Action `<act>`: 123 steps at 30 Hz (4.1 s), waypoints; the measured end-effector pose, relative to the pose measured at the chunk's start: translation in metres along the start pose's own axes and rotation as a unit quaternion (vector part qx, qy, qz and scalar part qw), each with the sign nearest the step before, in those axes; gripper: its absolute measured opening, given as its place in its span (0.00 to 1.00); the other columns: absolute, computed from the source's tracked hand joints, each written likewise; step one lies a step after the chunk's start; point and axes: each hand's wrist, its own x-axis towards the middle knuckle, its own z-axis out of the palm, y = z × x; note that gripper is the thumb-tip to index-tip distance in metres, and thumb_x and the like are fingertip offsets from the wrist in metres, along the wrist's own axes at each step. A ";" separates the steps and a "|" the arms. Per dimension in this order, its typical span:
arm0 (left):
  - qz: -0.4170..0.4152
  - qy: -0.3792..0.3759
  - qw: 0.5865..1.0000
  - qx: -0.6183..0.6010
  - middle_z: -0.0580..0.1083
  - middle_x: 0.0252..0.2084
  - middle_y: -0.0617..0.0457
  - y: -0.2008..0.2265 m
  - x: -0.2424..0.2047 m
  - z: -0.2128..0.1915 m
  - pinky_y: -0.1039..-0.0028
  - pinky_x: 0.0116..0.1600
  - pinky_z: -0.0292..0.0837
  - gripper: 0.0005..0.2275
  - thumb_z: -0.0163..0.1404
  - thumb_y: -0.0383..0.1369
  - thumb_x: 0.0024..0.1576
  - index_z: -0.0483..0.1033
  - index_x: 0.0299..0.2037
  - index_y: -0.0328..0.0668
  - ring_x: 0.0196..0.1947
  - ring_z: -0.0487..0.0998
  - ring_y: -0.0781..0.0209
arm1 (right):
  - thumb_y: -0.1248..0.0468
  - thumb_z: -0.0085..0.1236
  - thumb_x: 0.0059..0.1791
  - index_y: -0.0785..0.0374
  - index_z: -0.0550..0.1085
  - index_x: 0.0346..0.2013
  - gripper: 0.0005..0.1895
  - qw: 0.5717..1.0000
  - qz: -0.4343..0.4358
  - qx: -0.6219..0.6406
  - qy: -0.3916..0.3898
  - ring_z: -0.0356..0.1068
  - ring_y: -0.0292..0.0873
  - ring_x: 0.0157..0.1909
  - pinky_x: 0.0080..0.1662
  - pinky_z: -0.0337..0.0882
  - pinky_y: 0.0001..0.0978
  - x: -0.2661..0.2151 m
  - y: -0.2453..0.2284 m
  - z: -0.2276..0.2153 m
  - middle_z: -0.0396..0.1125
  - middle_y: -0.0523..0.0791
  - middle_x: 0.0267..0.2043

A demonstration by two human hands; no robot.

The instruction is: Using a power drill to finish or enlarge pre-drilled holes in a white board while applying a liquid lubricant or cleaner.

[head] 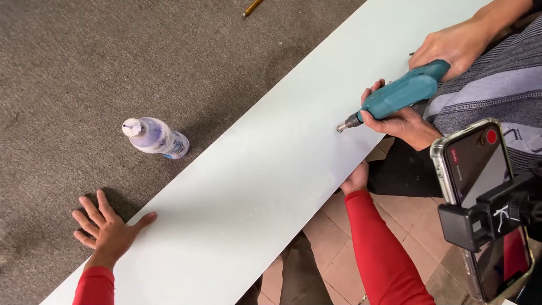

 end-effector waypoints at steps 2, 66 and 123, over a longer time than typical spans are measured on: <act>0.001 0.001 1.000 0.002 0.27 0.88 0.48 -0.001 0.001 0.001 0.31 0.80 0.21 0.71 0.54 0.72 0.28 0.34 0.86 0.57 0.85 0.22 0.37 | 0.52 0.45 0.62 0.55 0.78 0.66 0.23 1.000 -0.001 -0.002 0.001 0.73 0.54 0.67 0.65 0.74 0.49 -0.003 0.000 0.003 0.75 0.48 0.68; -0.001 -0.029 1.000 0.010 0.26 0.88 0.47 0.002 0.000 -0.006 0.32 0.80 0.21 0.70 0.53 0.74 0.31 0.31 0.85 0.58 0.85 0.20 0.36 | 0.38 0.48 0.60 0.51 0.80 0.64 0.29 0.998 -0.023 -0.053 0.004 0.75 0.51 0.66 0.63 0.75 0.52 -0.041 0.000 0.056 0.76 0.44 0.66; 0.009 -0.037 0.998 -0.056 0.22 0.88 0.47 -0.003 0.001 -0.001 0.32 0.78 0.13 0.72 0.59 0.74 0.30 0.31 0.85 0.59 0.85 0.16 0.37 | 0.30 0.56 0.50 0.50 0.83 0.40 0.29 0.383 0.272 -0.880 0.073 0.79 0.39 0.51 0.52 0.72 0.29 -0.197 0.075 -0.180 0.81 0.40 0.49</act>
